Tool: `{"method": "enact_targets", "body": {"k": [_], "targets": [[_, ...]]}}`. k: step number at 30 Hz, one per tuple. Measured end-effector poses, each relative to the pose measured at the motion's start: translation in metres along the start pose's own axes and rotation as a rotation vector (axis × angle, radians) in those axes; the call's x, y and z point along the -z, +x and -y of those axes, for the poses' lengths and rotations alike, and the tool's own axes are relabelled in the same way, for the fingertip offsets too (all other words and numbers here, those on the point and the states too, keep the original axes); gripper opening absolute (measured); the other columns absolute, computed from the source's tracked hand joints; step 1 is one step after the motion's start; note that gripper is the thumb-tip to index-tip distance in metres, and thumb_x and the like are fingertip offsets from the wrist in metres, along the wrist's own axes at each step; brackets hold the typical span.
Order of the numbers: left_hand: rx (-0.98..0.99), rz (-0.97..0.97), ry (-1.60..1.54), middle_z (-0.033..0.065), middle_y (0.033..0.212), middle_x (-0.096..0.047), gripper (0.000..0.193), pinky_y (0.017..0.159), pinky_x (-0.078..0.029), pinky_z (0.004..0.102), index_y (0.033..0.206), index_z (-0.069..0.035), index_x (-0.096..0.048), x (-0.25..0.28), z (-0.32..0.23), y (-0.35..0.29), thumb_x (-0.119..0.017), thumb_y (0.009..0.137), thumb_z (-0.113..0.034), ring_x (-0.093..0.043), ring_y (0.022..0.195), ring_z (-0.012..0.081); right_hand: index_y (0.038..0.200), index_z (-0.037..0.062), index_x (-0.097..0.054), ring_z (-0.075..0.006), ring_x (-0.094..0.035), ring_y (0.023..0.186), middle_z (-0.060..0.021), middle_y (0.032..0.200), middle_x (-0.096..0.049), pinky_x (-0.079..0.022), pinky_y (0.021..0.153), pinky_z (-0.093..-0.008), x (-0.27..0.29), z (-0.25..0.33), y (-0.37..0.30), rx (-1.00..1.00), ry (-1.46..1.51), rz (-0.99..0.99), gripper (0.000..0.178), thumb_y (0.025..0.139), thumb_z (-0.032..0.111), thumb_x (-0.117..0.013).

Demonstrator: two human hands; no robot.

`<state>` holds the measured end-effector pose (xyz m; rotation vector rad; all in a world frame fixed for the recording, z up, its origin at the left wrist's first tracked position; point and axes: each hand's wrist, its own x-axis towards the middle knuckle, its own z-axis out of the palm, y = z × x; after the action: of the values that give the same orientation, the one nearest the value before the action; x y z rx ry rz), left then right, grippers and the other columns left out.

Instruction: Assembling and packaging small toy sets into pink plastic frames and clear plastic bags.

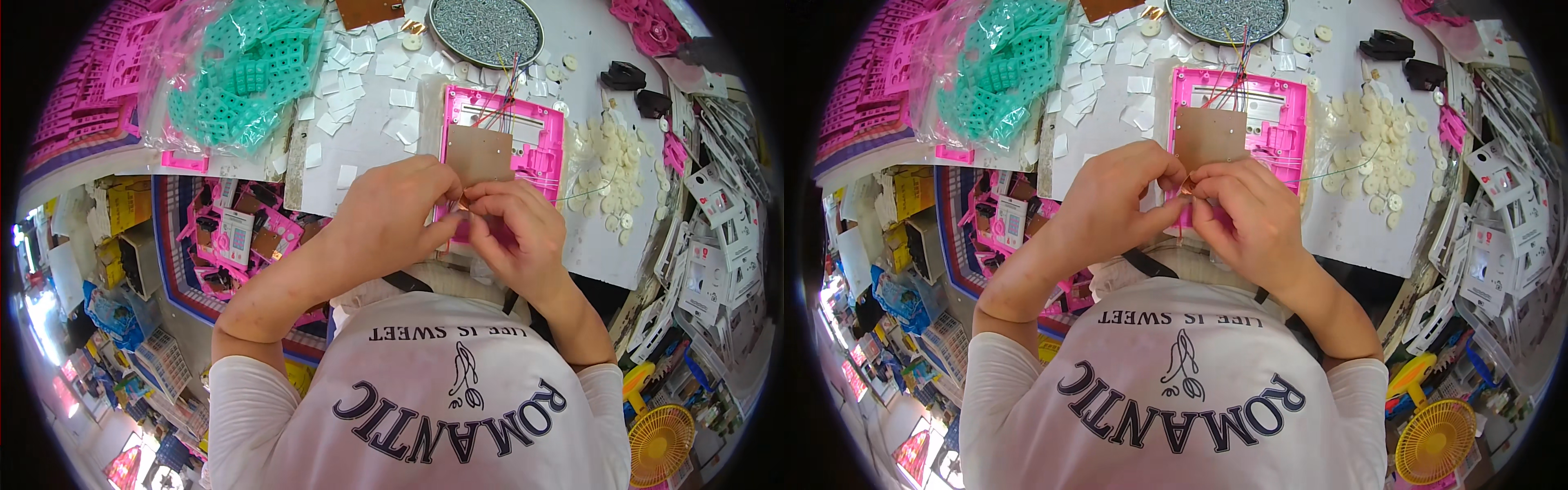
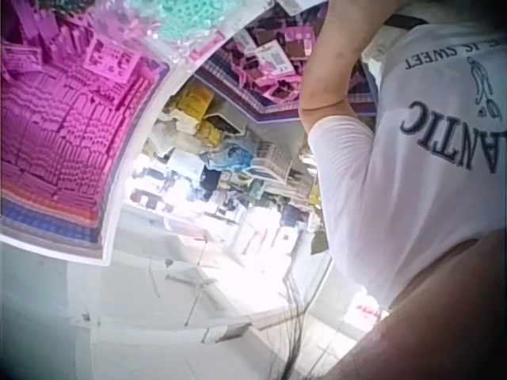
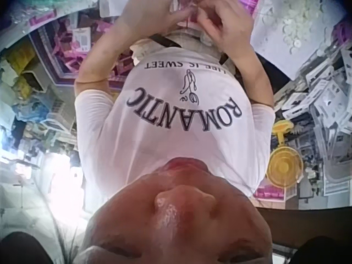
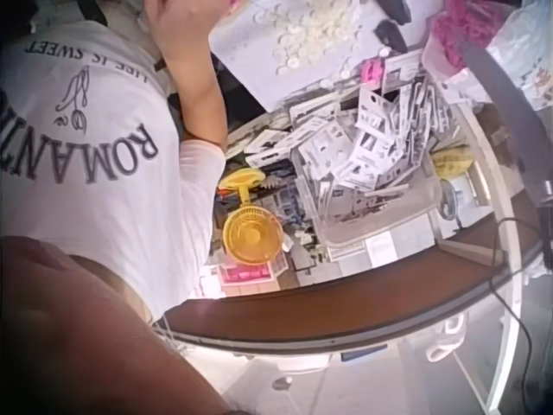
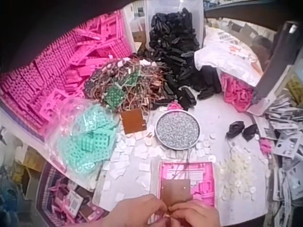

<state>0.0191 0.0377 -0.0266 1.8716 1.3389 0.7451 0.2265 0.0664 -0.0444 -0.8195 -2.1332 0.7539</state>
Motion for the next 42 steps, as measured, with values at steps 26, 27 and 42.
{"method": "enact_targets", "body": {"k": [26,27,42], "targets": [[0.764,0.523,-0.719,0.0071,0.091,-0.074,0.027,0.053,-0.047,0.0224,0.102,0.002,-0.072,0.026,0.000,0.035,-0.073,0.095,-0.024,-0.066,0.062,0.0107,0.095,0.0018,-0.067,-0.0270,-0.068,0.076,-0.0118,0.100,-0.074,-0.055,0.065,-0.0342,0.001,0.012,-0.016,0.050,-0.048,-0.042,0.025,0.073,-0.007,-0.077],[0.752,0.526,-0.706,0.0060,0.089,-0.074,0.026,0.051,-0.044,0.0221,0.100,0.001,-0.072,0.026,0.002,0.036,-0.075,0.094,-0.024,-0.063,0.059,0.0097,0.095,0.0015,-0.068,-0.0269,-0.069,0.077,-0.0105,0.099,-0.074,-0.056,0.066,-0.0344,0.001,0.011,-0.015,0.077,-0.067,-0.040,0.026,0.073,-0.007,-0.078],[-0.176,0.010,-0.009,0.0087,0.098,-0.062,0.014,0.065,-0.054,0.0326,0.088,-0.003,-0.068,-0.010,0.020,0.003,-0.075,0.077,0.002,-0.066,0.077,0.0235,0.084,0.0051,-0.070,-0.0254,-0.057,0.085,-0.0044,0.089,-0.061,-0.051,0.068,-0.0340,0.007,-0.001,-0.003,0.171,-0.291,0.185,0.020,0.065,0.011,-0.072]]}}
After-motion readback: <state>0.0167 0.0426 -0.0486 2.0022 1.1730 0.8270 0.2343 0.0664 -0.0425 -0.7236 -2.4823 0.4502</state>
